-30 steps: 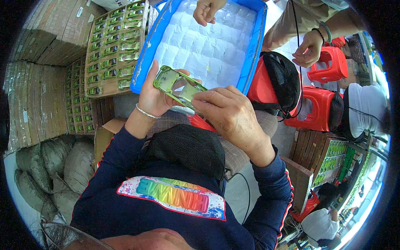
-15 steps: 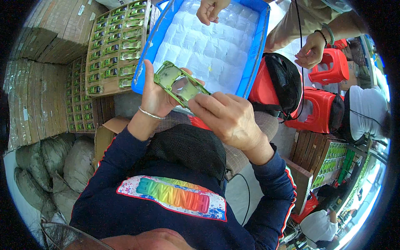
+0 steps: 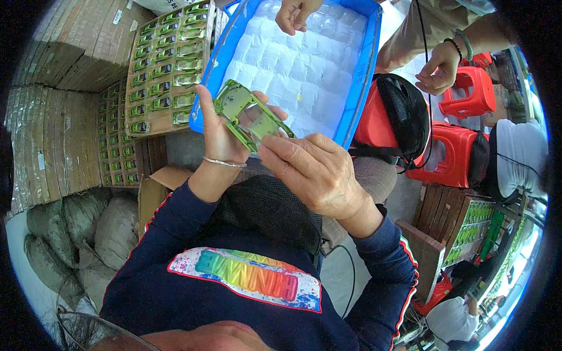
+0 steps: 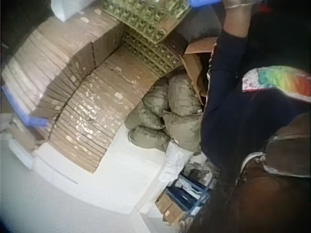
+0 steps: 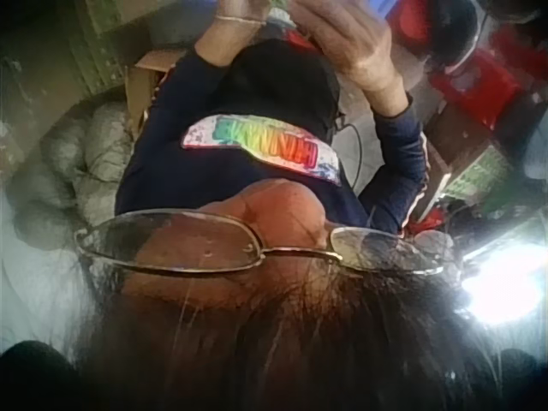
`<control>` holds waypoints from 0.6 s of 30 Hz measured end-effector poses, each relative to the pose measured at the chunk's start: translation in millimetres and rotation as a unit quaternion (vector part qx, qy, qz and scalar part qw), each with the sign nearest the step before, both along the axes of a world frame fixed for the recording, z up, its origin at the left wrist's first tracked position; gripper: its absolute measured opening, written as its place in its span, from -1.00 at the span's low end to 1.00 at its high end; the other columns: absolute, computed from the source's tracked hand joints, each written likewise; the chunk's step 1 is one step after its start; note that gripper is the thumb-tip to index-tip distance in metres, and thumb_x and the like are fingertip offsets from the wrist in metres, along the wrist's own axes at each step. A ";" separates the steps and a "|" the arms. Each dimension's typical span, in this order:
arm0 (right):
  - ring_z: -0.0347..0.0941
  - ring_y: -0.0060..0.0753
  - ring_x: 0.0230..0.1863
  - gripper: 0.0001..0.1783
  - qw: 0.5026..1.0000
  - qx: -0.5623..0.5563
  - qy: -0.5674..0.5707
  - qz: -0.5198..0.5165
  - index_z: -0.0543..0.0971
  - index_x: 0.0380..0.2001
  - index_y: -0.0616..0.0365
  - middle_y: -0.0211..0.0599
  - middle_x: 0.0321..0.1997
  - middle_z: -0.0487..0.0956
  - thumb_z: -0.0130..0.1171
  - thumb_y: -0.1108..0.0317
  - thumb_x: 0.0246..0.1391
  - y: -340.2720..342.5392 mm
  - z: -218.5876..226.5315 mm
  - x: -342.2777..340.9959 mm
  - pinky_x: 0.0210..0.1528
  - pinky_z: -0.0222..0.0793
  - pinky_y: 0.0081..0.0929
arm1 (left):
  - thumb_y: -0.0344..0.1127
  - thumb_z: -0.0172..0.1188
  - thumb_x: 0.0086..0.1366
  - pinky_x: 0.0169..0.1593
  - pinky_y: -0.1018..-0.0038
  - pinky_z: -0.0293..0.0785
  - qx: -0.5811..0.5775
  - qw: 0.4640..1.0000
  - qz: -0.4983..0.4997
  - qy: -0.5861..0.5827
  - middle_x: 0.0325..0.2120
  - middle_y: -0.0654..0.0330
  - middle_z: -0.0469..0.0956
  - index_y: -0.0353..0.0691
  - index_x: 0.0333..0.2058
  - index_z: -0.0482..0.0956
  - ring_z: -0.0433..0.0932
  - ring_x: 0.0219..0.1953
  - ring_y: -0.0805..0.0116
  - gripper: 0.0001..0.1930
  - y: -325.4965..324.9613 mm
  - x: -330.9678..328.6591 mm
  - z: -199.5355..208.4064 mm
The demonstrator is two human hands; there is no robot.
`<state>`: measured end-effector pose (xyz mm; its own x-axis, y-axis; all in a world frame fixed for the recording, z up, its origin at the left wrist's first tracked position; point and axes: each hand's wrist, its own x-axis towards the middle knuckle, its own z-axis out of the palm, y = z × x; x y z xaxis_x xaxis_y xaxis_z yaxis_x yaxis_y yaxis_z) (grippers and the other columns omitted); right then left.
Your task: The person picks up toy car body shells from a tray and fits clear plastic window inserts into them by hand.
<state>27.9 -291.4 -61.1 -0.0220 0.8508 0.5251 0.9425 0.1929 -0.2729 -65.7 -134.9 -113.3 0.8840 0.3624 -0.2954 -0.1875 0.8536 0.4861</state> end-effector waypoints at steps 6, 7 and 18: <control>0.53 -0.43 -0.27 -0.62 1.000 -0.004 0.011 -0.007 0.59 -0.25 0.24 -0.26 -0.16 0.55 0.18 0.41 -0.28 -2.1 -4.0 -2.6 -0.32 0.35 -0.53 | 0.61 -0.50 0.10 -0.25 0.22 0.59 0.013 1.000 0.004 0.024 -0.40 -0.24 0.57 -0.35 -0.27 0.51 0.62 -0.34 -0.01 0.01 -3.7 0.7 -0.7; 0.51 -0.44 -0.23 -0.62 0.999 -0.037 0.011 -0.018 0.59 -0.25 0.22 -0.30 -0.15 0.55 0.18 0.40 -0.27 -3.2 -2.8 -4.0 -0.30 0.32 -0.52 | 0.62 -0.51 0.10 -0.26 0.24 0.59 0.012 0.999 0.011 0.035 -0.42 -0.21 0.58 -0.35 -0.29 0.51 0.62 -0.35 0.00 0.01 -4.3 1.3 -1.0; 0.44 -0.42 -0.18 -0.63 0.993 -0.095 0.024 -0.071 0.63 -0.30 -0.01 -0.51 -0.18 0.58 0.30 0.37 -0.35 5.0 -4.0 -5.2 -0.31 0.21 -0.45 | 0.60 -0.50 0.11 -0.24 0.28 0.59 0.038 0.996 0.002 0.086 -0.45 -0.11 0.58 -0.33 -0.31 0.52 0.62 -0.35 0.06 -0.01 -2.1 1.5 -2.0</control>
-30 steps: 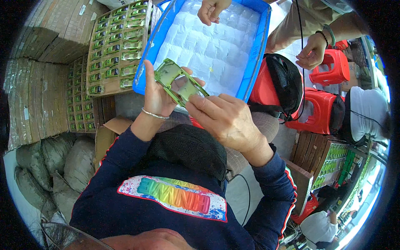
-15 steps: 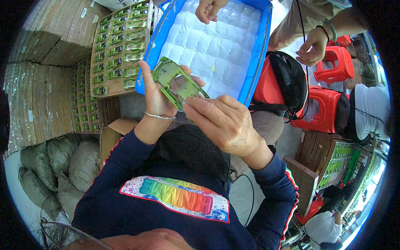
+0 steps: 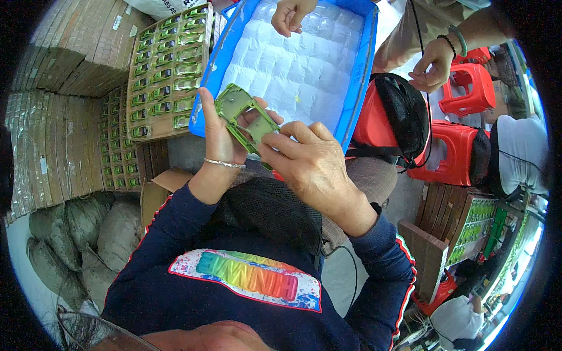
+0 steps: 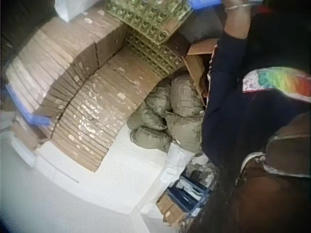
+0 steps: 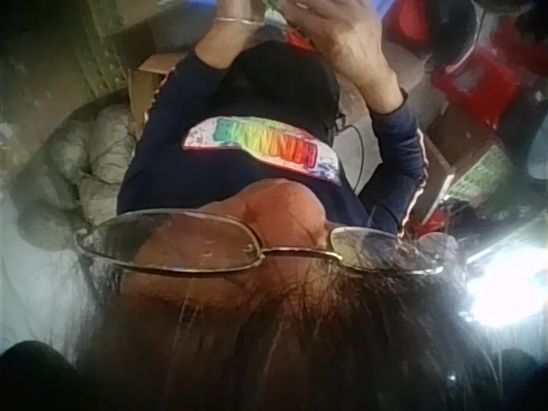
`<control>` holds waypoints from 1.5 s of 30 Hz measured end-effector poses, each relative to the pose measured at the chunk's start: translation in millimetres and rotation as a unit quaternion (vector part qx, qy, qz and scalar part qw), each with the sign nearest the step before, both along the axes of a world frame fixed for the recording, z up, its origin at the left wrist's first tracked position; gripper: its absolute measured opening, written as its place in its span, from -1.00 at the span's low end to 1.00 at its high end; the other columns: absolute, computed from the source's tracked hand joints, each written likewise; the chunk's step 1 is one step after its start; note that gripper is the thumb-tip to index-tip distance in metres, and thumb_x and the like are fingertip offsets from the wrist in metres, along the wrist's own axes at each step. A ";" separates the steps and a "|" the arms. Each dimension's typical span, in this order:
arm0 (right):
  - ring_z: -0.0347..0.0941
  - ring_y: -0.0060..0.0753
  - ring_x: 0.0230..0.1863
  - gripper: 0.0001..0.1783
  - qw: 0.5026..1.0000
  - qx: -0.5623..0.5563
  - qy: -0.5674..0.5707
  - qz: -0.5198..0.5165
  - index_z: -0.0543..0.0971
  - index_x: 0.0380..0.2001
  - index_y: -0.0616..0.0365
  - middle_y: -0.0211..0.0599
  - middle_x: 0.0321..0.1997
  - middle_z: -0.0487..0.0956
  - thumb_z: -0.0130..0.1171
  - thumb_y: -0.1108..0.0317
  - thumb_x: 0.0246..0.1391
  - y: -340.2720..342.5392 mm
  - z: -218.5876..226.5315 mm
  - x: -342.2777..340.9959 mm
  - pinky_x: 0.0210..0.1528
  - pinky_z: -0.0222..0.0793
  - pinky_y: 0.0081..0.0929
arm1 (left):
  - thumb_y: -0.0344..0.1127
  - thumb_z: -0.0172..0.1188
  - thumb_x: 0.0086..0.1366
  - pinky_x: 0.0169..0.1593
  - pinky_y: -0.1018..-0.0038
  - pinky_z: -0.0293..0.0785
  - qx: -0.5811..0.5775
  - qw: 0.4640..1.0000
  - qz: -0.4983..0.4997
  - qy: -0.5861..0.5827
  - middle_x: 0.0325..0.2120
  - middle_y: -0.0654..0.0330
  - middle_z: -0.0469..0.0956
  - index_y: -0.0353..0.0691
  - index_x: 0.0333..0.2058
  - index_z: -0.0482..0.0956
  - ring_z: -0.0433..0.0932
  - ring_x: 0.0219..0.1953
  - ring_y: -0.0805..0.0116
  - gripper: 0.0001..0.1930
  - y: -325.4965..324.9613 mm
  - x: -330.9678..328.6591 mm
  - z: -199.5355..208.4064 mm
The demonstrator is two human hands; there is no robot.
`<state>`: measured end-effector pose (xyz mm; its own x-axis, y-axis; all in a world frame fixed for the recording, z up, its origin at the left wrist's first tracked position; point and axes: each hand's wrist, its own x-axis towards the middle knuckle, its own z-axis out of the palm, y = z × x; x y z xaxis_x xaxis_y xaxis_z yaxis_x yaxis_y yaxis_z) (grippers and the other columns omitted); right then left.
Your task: The person picks up toy car body shells from a tray and fits clear plastic window inserts into them by hand.
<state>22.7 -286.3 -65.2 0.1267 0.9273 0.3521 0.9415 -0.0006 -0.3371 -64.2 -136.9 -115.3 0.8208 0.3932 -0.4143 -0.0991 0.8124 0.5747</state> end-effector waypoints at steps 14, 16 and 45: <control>0.39 -0.35 -0.27 -0.68 0.992 0.078 0.052 -0.087 0.64 -0.32 0.07 -0.46 -0.25 0.51 0.31 0.50 -0.30 6.4 -33.1 -3.4 -0.26 0.39 -0.42 | -0.12 0.00 0.36 -0.06 0.37 0.44 0.057 0.997 -0.042 -0.019 -0.14 0.13 0.53 -0.31 -0.02 0.39 0.50 -0.13 0.37 -0.62 -21.8 -0.2 5.7; 0.38 -0.35 -0.27 -0.70 0.991 0.074 0.068 -0.084 0.65 -0.34 0.08 -0.46 -0.25 0.51 0.31 0.50 -0.29 9.3 -29.8 -6.1 -0.27 0.38 -0.44 | -0.29 -0.04 0.37 -0.09 0.45 0.44 0.039 0.998 -0.046 -0.010 -0.16 0.14 0.54 -0.30 -0.04 0.42 0.52 -0.16 0.36 -0.73 -21.2 -3.6 -7.2; 0.41 -0.62 -0.46 -0.79 0.792 0.107 0.535 -0.273 0.54 -0.17 0.29 -0.30 -0.51 0.54 0.07 0.43 0.14 26.0 -45.2 -19.0 -0.41 0.36 -0.55 | -0.40 -0.12 0.37 -0.40 0.40 0.43 0.580 0.804 -0.075 0.111 -0.52 -0.02 0.55 -0.34 0.06 0.32 0.61 -0.47 0.18 -0.69 -29.4 -9.0 2.7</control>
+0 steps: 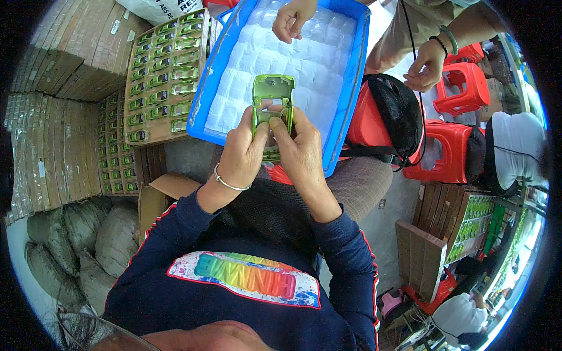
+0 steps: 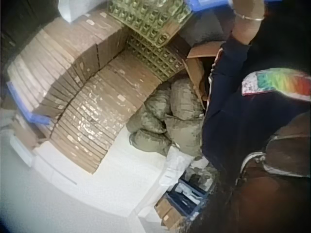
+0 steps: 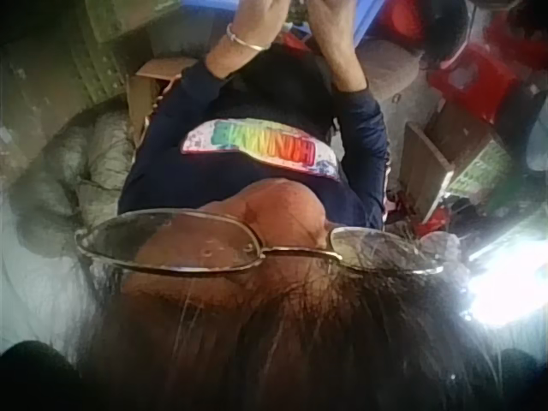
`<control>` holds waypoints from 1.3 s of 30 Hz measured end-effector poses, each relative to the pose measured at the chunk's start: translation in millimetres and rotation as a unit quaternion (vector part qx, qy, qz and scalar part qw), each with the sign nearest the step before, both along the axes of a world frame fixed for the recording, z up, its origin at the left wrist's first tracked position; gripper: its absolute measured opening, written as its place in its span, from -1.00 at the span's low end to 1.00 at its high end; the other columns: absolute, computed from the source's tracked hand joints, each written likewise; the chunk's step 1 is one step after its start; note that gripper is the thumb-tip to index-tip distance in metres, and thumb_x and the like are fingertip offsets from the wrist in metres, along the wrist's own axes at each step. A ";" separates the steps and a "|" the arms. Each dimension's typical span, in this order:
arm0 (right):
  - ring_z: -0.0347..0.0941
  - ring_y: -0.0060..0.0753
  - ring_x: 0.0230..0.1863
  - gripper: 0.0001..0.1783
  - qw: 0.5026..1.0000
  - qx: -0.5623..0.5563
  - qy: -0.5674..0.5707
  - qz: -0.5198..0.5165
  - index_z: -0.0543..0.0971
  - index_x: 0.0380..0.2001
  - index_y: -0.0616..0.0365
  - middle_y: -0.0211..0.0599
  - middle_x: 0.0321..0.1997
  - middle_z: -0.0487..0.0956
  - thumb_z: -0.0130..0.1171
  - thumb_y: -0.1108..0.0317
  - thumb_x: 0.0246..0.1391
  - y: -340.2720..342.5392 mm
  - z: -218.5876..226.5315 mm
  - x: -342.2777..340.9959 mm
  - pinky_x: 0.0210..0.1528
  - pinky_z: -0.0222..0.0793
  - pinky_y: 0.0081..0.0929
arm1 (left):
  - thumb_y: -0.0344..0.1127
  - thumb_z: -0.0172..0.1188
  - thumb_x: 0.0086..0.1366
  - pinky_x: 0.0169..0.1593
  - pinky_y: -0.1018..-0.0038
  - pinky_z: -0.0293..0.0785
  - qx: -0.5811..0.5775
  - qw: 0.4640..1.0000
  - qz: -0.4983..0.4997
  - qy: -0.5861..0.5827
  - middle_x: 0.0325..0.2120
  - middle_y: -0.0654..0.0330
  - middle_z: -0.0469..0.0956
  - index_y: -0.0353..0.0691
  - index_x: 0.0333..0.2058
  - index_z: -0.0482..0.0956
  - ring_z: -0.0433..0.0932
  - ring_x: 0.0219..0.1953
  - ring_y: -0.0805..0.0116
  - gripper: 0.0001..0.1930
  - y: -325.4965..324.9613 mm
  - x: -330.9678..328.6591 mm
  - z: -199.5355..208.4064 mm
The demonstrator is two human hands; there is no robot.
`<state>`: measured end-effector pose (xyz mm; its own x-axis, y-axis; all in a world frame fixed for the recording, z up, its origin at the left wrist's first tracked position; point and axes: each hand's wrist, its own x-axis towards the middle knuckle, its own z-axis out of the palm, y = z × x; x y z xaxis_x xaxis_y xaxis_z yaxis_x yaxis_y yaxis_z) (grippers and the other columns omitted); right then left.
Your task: The person picks up toy car body shells from a tray and fits clear plastic window inserts into them by hand.
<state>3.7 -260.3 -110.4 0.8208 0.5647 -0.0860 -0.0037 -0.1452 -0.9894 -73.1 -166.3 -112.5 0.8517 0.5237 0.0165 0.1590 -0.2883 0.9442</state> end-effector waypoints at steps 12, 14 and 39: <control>0.50 -0.55 -0.41 -0.77 0.999 0.012 -0.019 -0.029 0.54 -0.14 0.30 -0.22 -0.41 0.61 0.05 0.46 0.15 9.9 1.1 -5.3 -0.37 0.42 -0.52 | -0.28 -0.10 0.41 -0.50 0.31 0.39 0.052 0.998 0.029 -0.007 -0.62 -0.07 0.51 -0.40 -0.23 0.39 0.57 -0.55 0.03 -0.75 2.4 2.6 -6.3; 0.51 -0.54 -0.40 -0.77 0.999 0.015 -0.020 -0.036 0.54 -0.14 0.30 -0.22 -0.40 0.61 0.05 0.46 0.15 11.3 3.3 -7.3 -0.36 0.44 -0.52 | -0.27 -0.10 0.41 -0.50 0.30 0.38 0.037 0.999 0.034 0.001 -0.63 -0.08 0.49 -0.40 -0.25 0.39 0.56 -0.56 0.01 -0.75 2.6 3.0 -5.6; 0.38 -0.68 -0.56 -0.78 0.995 0.031 0.088 -0.041 0.56 -0.17 0.31 -0.40 -0.51 0.53 0.14 0.45 0.12 9.6 10.5 -5.1 -0.57 0.29 -0.65 | -0.46 -0.20 0.32 -0.74 0.60 0.35 -0.143 0.989 -0.009 -0.033 -0.52 0.15 0.47 -0.35 0.03 0.24 0.46 -0.68 0.49 -0.69 4.8 -1.3 -6.7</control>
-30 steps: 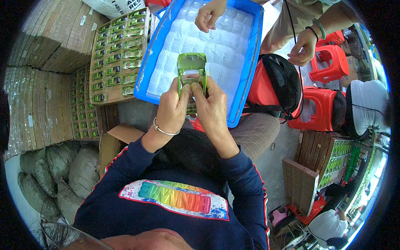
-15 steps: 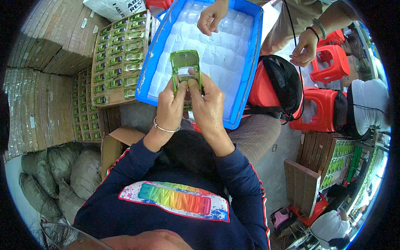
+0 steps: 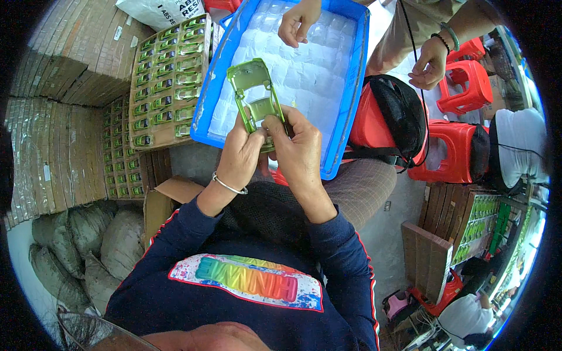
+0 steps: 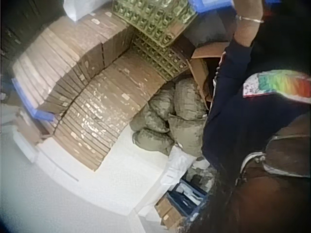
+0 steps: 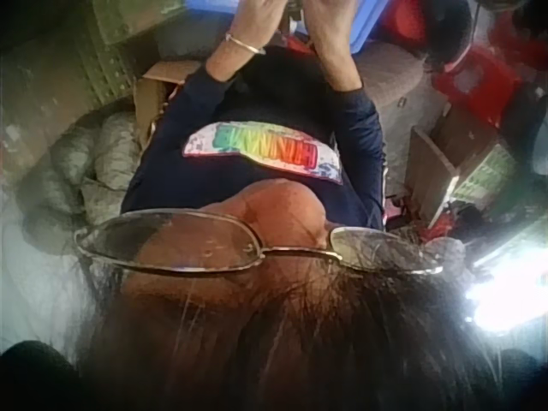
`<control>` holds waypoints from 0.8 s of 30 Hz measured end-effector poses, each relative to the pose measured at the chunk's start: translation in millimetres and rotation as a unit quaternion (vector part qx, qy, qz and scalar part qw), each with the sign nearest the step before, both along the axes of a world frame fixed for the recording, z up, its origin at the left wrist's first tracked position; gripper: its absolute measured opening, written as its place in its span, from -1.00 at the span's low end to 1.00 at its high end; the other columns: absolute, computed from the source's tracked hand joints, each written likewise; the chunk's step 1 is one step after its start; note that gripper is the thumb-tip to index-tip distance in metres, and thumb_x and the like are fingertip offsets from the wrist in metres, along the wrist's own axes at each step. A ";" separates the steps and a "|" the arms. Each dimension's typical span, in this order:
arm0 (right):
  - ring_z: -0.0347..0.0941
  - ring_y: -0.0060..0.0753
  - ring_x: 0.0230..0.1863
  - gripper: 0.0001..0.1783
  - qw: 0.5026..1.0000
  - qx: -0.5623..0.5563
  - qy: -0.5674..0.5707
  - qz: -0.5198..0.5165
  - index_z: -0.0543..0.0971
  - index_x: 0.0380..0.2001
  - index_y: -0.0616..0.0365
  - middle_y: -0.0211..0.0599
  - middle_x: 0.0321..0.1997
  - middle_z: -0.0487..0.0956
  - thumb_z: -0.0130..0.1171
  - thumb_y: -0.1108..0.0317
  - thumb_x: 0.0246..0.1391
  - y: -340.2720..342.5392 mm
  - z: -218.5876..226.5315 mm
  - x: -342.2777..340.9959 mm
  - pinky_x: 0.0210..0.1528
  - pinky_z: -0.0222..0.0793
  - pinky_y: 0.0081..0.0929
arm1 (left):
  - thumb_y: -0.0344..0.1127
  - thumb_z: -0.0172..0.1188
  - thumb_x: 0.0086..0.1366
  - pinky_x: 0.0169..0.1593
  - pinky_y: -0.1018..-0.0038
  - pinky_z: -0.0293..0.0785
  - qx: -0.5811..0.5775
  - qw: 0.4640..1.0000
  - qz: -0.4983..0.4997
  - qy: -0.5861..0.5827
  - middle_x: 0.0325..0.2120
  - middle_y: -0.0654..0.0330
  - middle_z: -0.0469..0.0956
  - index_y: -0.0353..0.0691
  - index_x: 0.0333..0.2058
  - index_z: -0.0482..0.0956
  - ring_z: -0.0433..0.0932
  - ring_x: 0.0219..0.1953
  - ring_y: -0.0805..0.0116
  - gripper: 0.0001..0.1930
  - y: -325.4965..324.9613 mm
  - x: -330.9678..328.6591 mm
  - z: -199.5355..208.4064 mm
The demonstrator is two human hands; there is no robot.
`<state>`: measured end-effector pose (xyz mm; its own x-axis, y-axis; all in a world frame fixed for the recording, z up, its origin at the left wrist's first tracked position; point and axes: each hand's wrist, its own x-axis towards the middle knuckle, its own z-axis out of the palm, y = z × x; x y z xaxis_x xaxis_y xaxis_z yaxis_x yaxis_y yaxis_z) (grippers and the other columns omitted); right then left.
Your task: The person picks up toy car body shells from a tray and fits clear plastic window inserts into them by hand.
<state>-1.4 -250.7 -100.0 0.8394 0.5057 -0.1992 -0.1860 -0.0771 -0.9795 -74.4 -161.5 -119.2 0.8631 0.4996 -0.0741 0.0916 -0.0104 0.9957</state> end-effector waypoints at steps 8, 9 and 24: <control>0.34 -0.70 -0.66 -0.84 0.999 0.040 0.028 -0.008 0.55 -0.27 0.34 -0.43 -0.55 0.52 0.14 0.44 0.13 -1.4 -8.3 -0.6 -0.71 0.19 -0.66 | -0.34 -0.12 0.37 -0.55 0.28 0.43 0.061 0.997 -0.011 0.049 -0.66 -0.08 0.49 -0.45 -0.12 0.22 0.56 -0.60 0.04 -0.75 -5.1 -3.1 9.8; 0.33 -0.71 -0.66 -0.84 0.998 0.048 0.040 -0.003 0.56 -0.27 0.34 -0.43 -0.55 0.52 0.14 0.45 0.13 -2.1 -8.5 0.2 -0.71 0.19 -0.65 | -0.34 -0.12 0.37 -0.55 0.28 0.43 0.061 0.997 -0.012 0.049 -0.66 -0.08 0.49 -0.45 -0.12 0.22 0.56 -0.60 0.04 -0.75 -5.0 -3.1 8.7; 0.50 -0.64 -0.42 -0.85 0.993 -0.014 -0.117 -0.012 0.56 -0.27 0.35 -0.29 -0.45 0.62 0.16 0.50 0.08 3.3 -10.3 1.5 -0.36 0.40 -0.61 | -0.45 0.03 0.31 -0.38 0.50 0.43 0.162 0.981 0.107 0.008 -0.50 0.17 0.52 -0.34 -0.19 0.41 0.50 -0.48 0.47 -0.87 11.0 12.8 1.1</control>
<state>0.1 -247.4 -110.2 0.8759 0.4824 -0.0109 0.0440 -0.1023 -0.9938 -61.6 -150.6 -118.1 0.7356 0.6691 0.1058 0.1415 -0.3045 0.9419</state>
